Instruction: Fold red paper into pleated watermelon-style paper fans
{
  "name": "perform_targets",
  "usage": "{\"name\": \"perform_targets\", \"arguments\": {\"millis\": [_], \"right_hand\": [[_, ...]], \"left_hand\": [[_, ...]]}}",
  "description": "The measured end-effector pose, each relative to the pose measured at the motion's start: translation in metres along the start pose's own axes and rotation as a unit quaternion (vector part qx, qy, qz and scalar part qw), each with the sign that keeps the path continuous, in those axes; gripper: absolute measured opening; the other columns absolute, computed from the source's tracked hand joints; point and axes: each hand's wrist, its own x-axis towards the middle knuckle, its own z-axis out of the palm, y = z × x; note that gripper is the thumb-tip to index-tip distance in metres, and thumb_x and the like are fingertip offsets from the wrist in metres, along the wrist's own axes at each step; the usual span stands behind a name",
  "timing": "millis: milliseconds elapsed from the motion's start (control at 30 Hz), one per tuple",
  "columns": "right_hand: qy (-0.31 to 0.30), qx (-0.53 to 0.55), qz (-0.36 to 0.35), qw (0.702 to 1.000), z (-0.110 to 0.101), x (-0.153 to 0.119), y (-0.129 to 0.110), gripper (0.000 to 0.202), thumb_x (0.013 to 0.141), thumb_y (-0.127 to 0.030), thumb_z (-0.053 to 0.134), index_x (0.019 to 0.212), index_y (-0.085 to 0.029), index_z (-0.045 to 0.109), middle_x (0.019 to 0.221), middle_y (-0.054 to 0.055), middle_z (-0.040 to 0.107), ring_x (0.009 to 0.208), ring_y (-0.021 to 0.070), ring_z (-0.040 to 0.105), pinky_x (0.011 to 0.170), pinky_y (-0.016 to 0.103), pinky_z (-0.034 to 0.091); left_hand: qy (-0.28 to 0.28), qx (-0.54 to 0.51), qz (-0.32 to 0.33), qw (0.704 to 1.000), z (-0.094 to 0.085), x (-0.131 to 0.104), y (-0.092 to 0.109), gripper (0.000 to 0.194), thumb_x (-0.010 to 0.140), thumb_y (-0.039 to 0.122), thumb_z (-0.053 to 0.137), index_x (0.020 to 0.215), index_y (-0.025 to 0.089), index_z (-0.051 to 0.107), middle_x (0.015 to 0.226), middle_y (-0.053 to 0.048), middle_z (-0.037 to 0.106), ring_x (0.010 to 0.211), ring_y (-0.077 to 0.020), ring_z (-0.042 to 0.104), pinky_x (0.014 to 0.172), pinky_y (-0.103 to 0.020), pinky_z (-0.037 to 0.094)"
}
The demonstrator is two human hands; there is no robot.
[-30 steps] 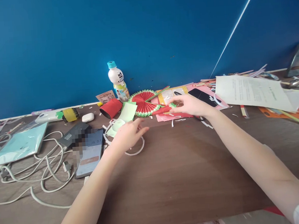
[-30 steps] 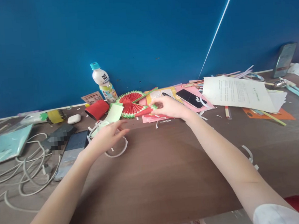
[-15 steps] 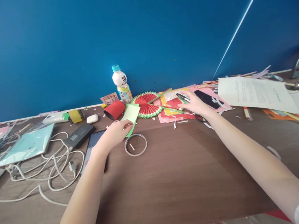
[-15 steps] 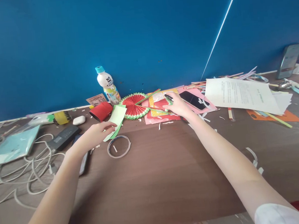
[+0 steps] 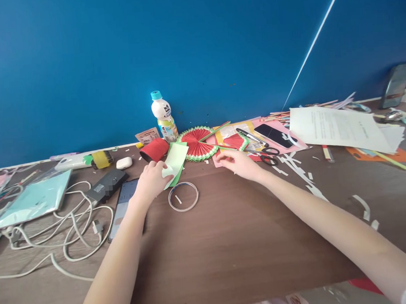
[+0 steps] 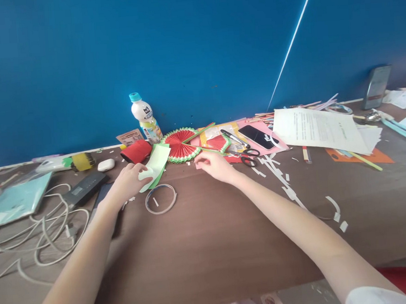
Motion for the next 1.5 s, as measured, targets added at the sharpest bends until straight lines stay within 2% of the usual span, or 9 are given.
{"name": "perform_targets", "arguments": {"millis": [133,300,433,633,900,1133,1267,1367,1500], "right_hand": [[-0.022,-0.014,-0.061,0.998,0.023,-0.014,0.003,0.021,0.079,-0.017,0.042,0.088,-0.017,0.062,0.091,0.006,0.065,0.082,0.0162,0.059,0.077,0.033,0.045],[-0.001,-0.027,-0.084,0.996,0.033,-0.022,0.008,0.023,0.078,-0.014,0.041,0.088,-0.018,0.061,0.091,0.007,0.064,0.088,0.0179,0.057,0.083,0.036,0.043],[0.027,-0.044,-0.091,0.994,0.032,-0.022,0.010,0.023,0.077,-0.012,0.040,0.084,-0.019,0.061,0.087,0.006,0.064,0.087,0.0186,0.057,0.082,0.036,0.043],[0.113,-0.067,-0.058,0.990,0.029,-0.020,0.015,0.027,0.074,-0.008,0.037,0.082,-0.017,0.062,0.088,0.008,0.064,0.088,0.0206,0.057,0.083,0.037,0.043],[0.195,-0.114,-0.021,0.974,0.008,-0.017,0.029,0.028,0.076,-0.010,0.037,0.087,-0.018,0.062,0.090,0.009,0.063,0.088,0.0233,0.056,0.079,0.039,0.044],[0.162,-0.196,-0.002,0.967,0.009,-0.017,0.034,0.019,0.081,-0.021,0.046,0.085,-0.018,0.063,0.090,0.009,0.063,0.086,0.0262,0.051,0.078,0.039,0.040],[0.145,-0.238,0.013,0.960,0.011,-0.017,0.033,0.022,0.083,-0.025,0.047,0.091,-0.018,0.065,0.094,0.010,0.062,0.086,0.0265,0.049,0.077,0.040,0.039],[0.139,-0.268,0.023,0.953,0.011,-0.017,0.031,0.025,0.084,-0.025,0.044,0.095,-0.018,0.066,0.095,0.011,0.060,0.086,0.0274,0.048,0.075,0.040,0.037],[0.134,-0.298,0.028,0.945,0.011,-0.019,0.027,0.029,0.084,-0.023,0.043,0.100,-0.019,0.066,0.097,0.012,0.057,0.088,0.0290,0.047,0.073,0.040,0.035]], "left_hand": [[0.037,0.044,0.041,0.997,0.014,-0.001,0.010,0.038,0.077,0.038,0.053,0.108,0.017,0.052,0.113,-0.013,0.051,0.106,-0.0308,0.048,0.085,-0.040,0.042],[0.071,0.045,0.058,0.995,0.031,0.001,0.007,0.032,0.082,0.034,0.047,0.109,0.017,0.051,0.110,-0.012,0.053,0.103,-0.0282,0.049,0.085,-0.037,0.042],[0.085,0.048,0.069,0.993,0.037,0.002,0.004,0.031,0.083,0.032,0.046,0.110,0.019,0.051,0.117,-0.011,0.050,0.106,-0.0290,0.047,0.086,-0.038,0.042],[0.096,0.038,0.066,0.992,0.041,0.001,0.006,0.031,0.085,0.033,0.041,0.112,0.019,0.051,0.122,-0.011,0.050,0.112,-0.0294,0.044,0.090,-0.041,0.039],[0.113,0.036,0.047,0.992,0.045,-0.001,0.010,0.030,0.085,0.028,0.038,0.110,0.018,0.053,0.125,-0.011,0.049,0.113,-0.0298,0.044,0.087,-0.041,0.041],[0.143,0.056,0.055,0.987,0.042,-0.006,0.015,0.031,0.086,0.021,0.034,0.109,0.016,0.054,0.125,-0.014,0.049,0.113,-0.0316,0.043,0.089,-0.044,0.038],[0.174,0.045,0.108,0.978,0.042,-0.011,0.030,0.031,0.087,0.018,0.031,0.108,0.016,0.054,0.122,-0.013,0.051,0.112,-0.0284,0.045,0.092,-0.041,0.036],[0.144,0.005,0.190,0.971,0.045,-0.014,0.042,0.031,0.087,0.019,0.031,0.108,0.017,0.054,0.125,-0.011,0.049,0.117,-0.0254,0.041,0.097,-0.038,0.034],[0.087,-0.036,0.213,0.973,0.048,-0.014,0.043,0.031,0.088,0.021,0.031,0.109,0.017,0.053,0.119,-0.009,0.053,0.111,-0.0236,0.046,0.096,-0.037,0.036]]}}
